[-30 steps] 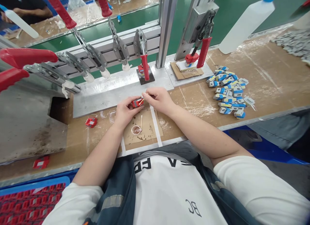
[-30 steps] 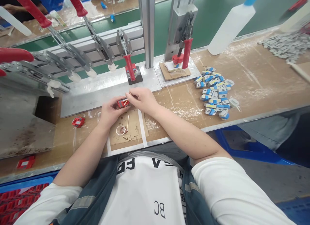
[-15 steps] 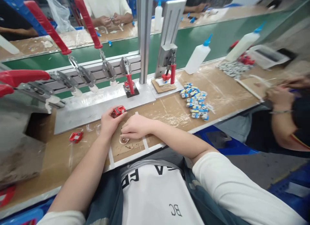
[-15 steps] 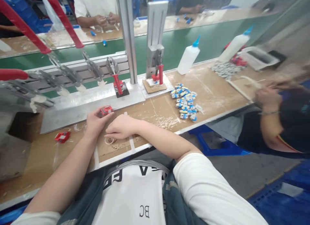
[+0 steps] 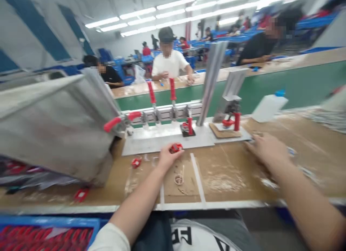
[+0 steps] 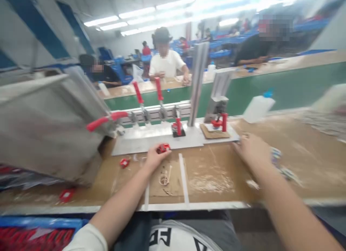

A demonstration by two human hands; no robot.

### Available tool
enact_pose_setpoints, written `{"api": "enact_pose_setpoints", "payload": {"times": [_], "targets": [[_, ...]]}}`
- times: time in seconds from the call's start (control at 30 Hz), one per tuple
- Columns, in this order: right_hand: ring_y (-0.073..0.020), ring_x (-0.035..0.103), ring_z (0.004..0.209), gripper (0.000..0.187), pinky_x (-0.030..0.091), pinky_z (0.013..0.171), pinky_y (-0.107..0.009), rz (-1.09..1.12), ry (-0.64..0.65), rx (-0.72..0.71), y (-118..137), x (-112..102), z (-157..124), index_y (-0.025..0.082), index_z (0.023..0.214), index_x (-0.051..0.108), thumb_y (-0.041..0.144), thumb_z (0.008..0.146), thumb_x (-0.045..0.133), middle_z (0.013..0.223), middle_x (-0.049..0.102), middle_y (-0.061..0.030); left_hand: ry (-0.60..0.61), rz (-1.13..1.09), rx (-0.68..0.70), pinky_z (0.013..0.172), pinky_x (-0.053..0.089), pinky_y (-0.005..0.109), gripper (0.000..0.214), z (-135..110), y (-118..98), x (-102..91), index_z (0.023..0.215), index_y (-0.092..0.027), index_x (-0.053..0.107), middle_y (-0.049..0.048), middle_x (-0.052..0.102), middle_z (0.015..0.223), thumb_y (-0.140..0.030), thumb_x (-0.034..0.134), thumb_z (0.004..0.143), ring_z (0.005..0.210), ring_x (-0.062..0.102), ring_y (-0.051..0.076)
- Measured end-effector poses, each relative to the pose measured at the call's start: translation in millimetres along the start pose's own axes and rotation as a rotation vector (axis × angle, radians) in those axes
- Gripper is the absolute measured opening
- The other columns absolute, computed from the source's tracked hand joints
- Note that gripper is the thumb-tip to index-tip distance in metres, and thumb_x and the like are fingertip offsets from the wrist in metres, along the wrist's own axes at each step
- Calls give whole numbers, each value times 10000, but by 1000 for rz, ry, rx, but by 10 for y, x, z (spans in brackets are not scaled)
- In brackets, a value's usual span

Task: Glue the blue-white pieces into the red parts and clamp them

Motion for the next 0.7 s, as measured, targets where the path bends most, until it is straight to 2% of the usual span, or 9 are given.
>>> {"api": "enact_pose_setpoints", "payload": {"times": [0.03,0.07,0.17,0.3,0.4,0.57,0.7], "targets": [[-357,707,871,293,395,640,-417,-57,77,59,-190,196,102,195,815,789,414,968,669,961,700,-294,3,-18,-14,889,584,373,506,9,23,5,1132,-162,825,86,818,995,-435,908,714,896,732,236],[-357,705,896,273,405,659,-429,-73,85,56,-284,320,185,222,812,784,421,962,674,997,694,-296,3,-27,-23,890,582,368,505,13,32,5,1141,-165,826,84,817,996,-427,910,718,894,731,231],[-349,699,977,283,418,731,-451,-92,92,19,-316,462,266,220,833,787,428,973,655,1061,672,-308,1,-41,-49,881,577,356,505,-20,11,-2,1149,-170,827,73,808,967,-419,915,719,867,719,218],[-366,691,1104,371,414,797,-435,-150,164,8,-141,341,227,144,975,781,465,1024,603,1148,679,-302,3,-37,-46,865,564,342,500,-59,-53,-21,1132,-170,822,68,800,976,-435,913,718,858,704,205],[-347,697,1106,325,371,771,-405,-169,241,-33,-19,293,244,103,1084,738,364,1067,546,1169,706,-288,13,-21,-45,831,557,330,498,-42,-58,-33,1150,-174,814,61,798,968,-439,898,737,834,697,193],[-291,712,997,169,307,732,-380,-121,281,-242,264,310,174,109,1118,677,165,1023,549,1118,733,-254,-2,8,-16,827,556,320,480,-16,-90,-55,1132,-177,816,55,795,964,-437,896,736,840,697,186],[-272,721,927,177,323,698,-367,-7,316,-404,587,405,-32,124,1096,655,147,1021,497,1155,705,-213,-5,7,-21,831,557,322,489,-17,-95,-50,1131,-176,814,56,795,973,-433,904,724,838,697,183]]}}
Point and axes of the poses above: each hand's wrist, its own z-axis towards the middle knuckle, its own x-axis out of the palm, y = z × x, the point moved 8 cm from there along z, towards the middle knuckle
